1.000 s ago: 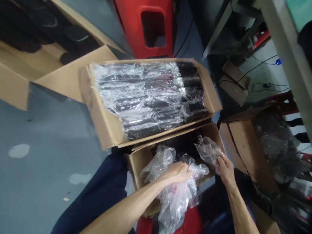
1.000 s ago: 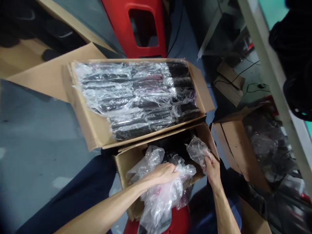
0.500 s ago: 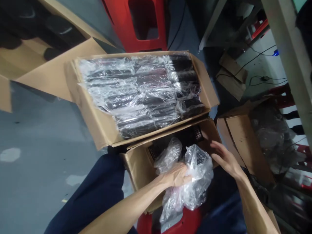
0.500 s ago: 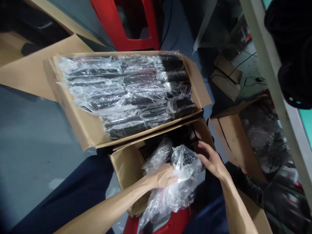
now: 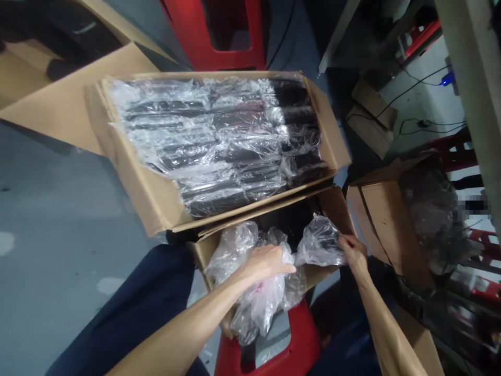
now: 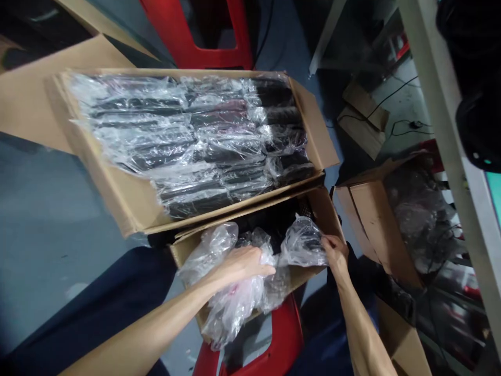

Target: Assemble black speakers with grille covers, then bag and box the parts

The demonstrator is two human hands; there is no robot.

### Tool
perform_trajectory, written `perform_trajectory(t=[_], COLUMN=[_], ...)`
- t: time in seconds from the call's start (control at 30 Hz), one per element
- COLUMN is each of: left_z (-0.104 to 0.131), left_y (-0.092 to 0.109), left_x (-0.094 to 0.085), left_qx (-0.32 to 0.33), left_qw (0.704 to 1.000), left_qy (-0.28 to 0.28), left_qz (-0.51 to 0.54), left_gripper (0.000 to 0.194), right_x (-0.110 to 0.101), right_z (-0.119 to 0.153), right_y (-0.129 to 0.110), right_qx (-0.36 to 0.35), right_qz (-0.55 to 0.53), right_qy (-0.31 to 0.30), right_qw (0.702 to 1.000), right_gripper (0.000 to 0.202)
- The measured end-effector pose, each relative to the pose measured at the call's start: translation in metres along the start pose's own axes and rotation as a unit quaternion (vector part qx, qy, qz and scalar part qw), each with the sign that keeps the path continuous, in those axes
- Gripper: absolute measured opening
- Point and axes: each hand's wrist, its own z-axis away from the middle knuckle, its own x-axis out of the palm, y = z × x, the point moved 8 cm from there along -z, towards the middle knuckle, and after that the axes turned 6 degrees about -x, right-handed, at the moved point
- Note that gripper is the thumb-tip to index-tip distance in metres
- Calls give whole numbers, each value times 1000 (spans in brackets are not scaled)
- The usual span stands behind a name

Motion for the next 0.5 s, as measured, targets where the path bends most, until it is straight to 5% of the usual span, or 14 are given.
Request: perform_trajectory(t=[0.17, 0.5], left_z=[5, 8], left_y=[1, 5], left_x=[2, 0], left_qx=[1, 24], left_qw=[1000, 999], left_qy=[-6, 23], left_qz=[-9, 37], left_gripper=[35, 33], right_x=[10, -30], right_z=[-6, -15], right_y=[4, -6], right_qx=[8, 22], right_qz=[9, 11], right_qy=[15, 105], right_qw=[1000, 994], right_gripper=[34, 44])
